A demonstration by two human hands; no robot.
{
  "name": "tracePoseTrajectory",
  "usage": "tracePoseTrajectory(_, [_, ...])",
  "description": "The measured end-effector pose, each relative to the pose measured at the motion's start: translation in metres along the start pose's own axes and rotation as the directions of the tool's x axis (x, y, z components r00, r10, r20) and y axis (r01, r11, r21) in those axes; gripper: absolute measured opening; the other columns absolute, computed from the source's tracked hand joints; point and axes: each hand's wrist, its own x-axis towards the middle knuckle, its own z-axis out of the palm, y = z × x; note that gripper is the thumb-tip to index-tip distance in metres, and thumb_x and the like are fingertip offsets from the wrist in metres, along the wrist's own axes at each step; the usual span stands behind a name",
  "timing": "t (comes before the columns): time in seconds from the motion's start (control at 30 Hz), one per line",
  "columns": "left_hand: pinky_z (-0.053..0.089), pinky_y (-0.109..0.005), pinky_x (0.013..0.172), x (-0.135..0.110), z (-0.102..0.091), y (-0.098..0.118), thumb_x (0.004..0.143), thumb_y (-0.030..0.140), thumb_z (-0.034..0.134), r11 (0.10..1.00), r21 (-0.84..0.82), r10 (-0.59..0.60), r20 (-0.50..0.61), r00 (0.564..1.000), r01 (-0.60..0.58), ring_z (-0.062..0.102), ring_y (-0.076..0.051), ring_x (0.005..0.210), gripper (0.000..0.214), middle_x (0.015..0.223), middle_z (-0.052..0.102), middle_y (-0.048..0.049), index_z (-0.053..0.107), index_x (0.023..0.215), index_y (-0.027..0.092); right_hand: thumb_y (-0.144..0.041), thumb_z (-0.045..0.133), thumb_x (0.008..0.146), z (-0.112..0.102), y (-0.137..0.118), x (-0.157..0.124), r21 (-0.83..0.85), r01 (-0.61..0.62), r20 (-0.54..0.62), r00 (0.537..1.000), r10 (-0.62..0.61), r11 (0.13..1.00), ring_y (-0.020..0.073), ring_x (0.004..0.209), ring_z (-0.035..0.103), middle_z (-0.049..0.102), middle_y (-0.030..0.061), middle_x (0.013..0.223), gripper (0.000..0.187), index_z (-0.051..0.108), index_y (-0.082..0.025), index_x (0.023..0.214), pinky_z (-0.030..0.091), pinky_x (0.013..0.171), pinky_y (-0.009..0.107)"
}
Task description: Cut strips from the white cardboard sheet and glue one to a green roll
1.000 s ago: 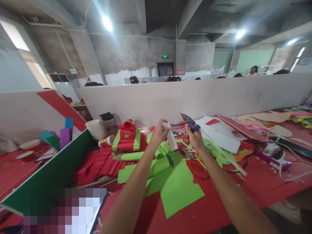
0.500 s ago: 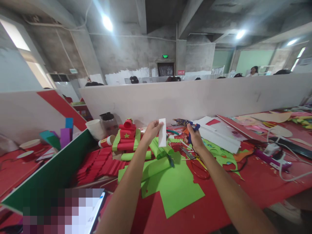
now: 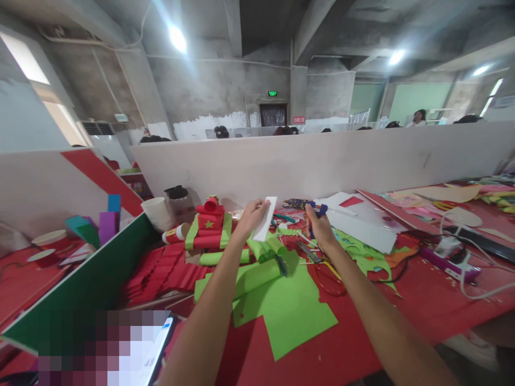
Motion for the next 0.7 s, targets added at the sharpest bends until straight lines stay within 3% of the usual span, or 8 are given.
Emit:
tracePoseTrajectory(0.17, [0.035,-0.022,0.047,-0.0005,0.0001,0.0023,0.087,0.047,0.052,0.999,0.045,0.015,0.019,1.000,-0.016,0.048,-0.011,0.049,0.031,0.060,0.052,0.0020,0.055,0.076,0.017,-0.070,0.060,0.077,0.0001,-0.0008,0.0003,0.064,0.011,0.005,1.000,-0.012,0.998,0.0105,0.031,0.042,0.056,-0.0024,0.048,0.049,0.060,-0.021,0.069,0.035,0.030,0.025])
tracePoseTrajectory(0.33, [0.035,-0.022,0.047,-0.0010,-0.0011,0.0050,0.088,0.044,0.051,0.995,0.095,0.033,0.034,0.999,-0.036,0.048,-0.011,0.049,0.030,0.060,0.053,0.0021,0.054,0.075,0.018,-0.070,0.061,0.077,-0.0016,0.0014,0.0013,-0.035,0.006,-0.028,1.000,-0.007,0.999,0.0109,0.030,0.043,0.045,-0.0035,0.037,0.054,0.052,-0.022,0.055,0.035,0.030,0.024])
tracePoseTrajectory(0.5, [0.034,-0.022,0.046,-0.0019,-0.0011,0.0062,0.088,0.046,0.051,0.994,0.105,0.024,0.042,0.999,-0.028,0.049,-0.012,0.049,0.031,0.060,0.054,0.0014,0.054,0.076,0.018,-0.068,0.063,0.076,-0.0003,0.0023,0.0018,0.067,-0.002,-0.021,1.000,0.003,0.998,0.0116,0.031,0.043,0.052,-0.0042,0.044,0.046,0.059,-0.022,0.070,0.036,0.031,0.026])
tracePoseTrajectory(0.6, [0.034,-0.022,0.046,-0.0026,-0.0006,0.0075,0.087,0.045,0.051,0.993,0.114,0.025,0.046,0.999,-0.030,0.048,-0.012,0.049,0.030,0.059,0.053,0.0015,0.055,0.075,0.018,-0.068,0.062,0.077,-0.0008,0.0020,0.0017,0.009,0.022,-0.035,0.999,-0.022,1.000,0.0109,0.030,0.043,0.054,-0.0030,0.045,0.048,0.056,-0.022,0.063,0.034,0.030,0.025])
tracePoseTrajectory(0.7, [0.033,-0.022,0.046,-0.0036,0.0001,0.0094,0.087,0.047,0.051,0.993,0.118,0.024,0.057,0.998,-0.031,0.047,-0.012,0.048,0.032,0.058,0.052,0.0019,0.054,0.074,0.018,-0.068,0.060,0.078,-0.0032,0.0023,0.0020,-0.099,0.033,-0.061,0.997,-0.039,0.995,0.0115,0.029,0.044,0.046,-0.0038,0.038,0.053,0.049,-0.023,0.054,0.035,0.030,0.025])
